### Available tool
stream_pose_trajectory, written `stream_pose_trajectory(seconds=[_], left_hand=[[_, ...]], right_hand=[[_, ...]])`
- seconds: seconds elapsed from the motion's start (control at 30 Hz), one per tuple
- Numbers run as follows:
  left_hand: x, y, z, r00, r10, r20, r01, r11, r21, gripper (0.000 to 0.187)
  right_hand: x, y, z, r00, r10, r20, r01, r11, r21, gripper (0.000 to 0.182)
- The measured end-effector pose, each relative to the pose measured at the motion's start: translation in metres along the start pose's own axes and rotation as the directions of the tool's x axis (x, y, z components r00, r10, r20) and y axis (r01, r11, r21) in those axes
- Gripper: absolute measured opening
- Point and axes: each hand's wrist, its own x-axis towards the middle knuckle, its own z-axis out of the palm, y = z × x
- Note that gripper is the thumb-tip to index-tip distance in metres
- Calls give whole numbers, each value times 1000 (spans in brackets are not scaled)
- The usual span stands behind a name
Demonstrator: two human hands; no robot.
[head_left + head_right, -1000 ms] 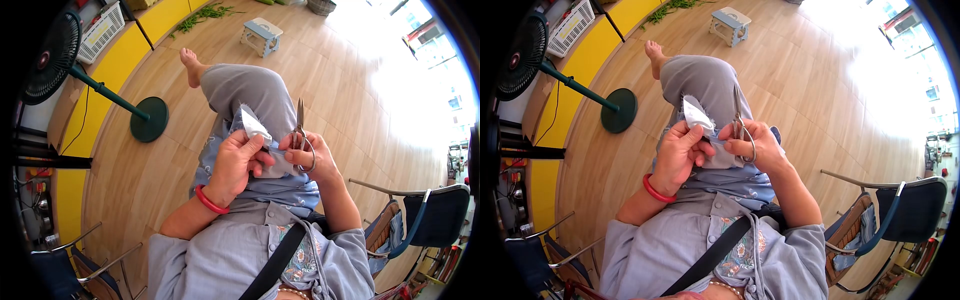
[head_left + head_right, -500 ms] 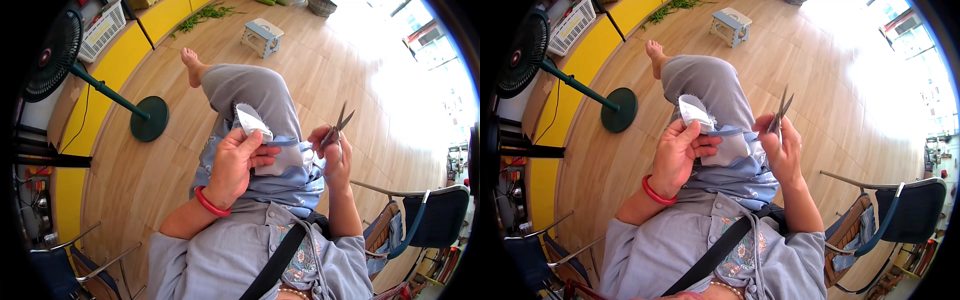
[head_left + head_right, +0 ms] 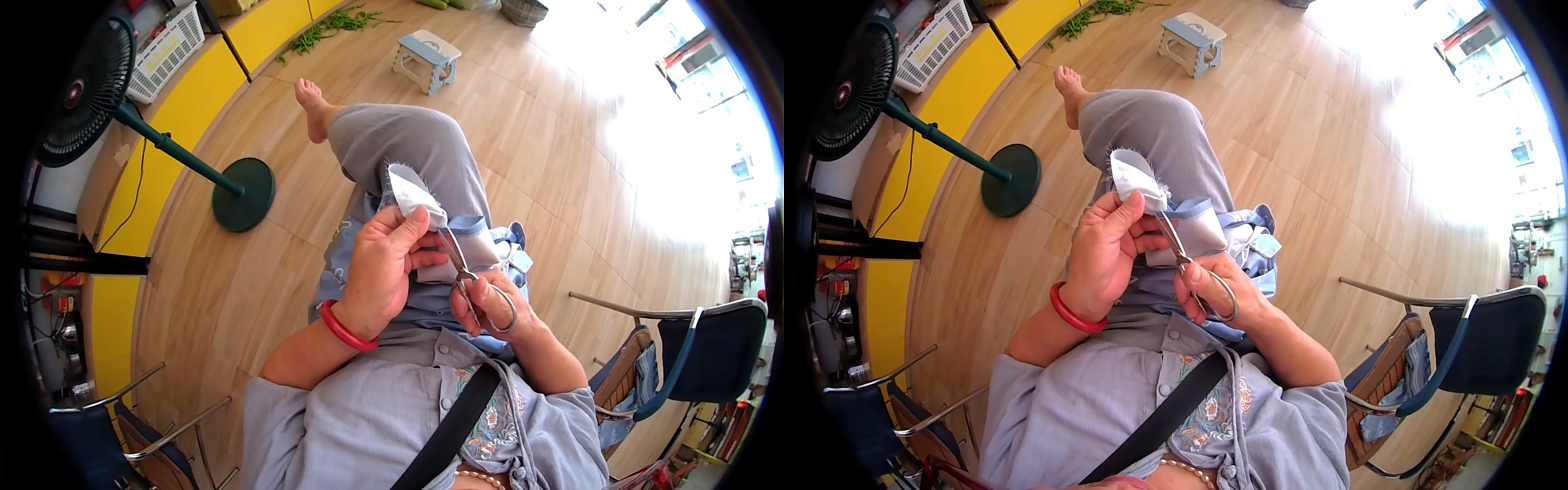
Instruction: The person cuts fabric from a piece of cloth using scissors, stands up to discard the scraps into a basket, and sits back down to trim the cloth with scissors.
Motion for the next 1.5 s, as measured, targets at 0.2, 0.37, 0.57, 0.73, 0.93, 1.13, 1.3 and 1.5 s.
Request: stream_pose_trajectory(seconds=[0.2,0.37,0.57,0.73,0.93,1.13,1.3,1.5], left_hand=[[1,0,-1,1000,-6,1,6,1000,-11,20],[0,0,-1,1000,-4,4,4,1000,-18,21],[0,-1,0,1000,10,10,-9,1000,-21,22],[0,-1,-1,1000,-4,6,4,1000,-28,22],[-1,0,0,1000,-7,4,7,999,-32,23],[-1,-1,1,1000,-8,-5,8,999,-34,23],[-1,-1,0,1000,-9,-3,9,999,-32,23],[0,-3,0,1000,1,4,-1,999,-47,23]], right_hand=[[2,2,3,1000,20,-17,-20,1000,-12,62],[3,3,2,999,19,-29,-20,999,-30,61],[3,3,4,1000,6,-13,-7,1000,-27,60],[5,8,5,998,-24,-51,25,999,19,61],[7,5,5,999,-17,-48,16,999,-36,63],[6,6,5,998,-35,-47,33,999,-38,62],[6,5,7,997,-53,-54,52,998,-33,61],[4,3,9,997,-38,-63,38,999,-7,60]])
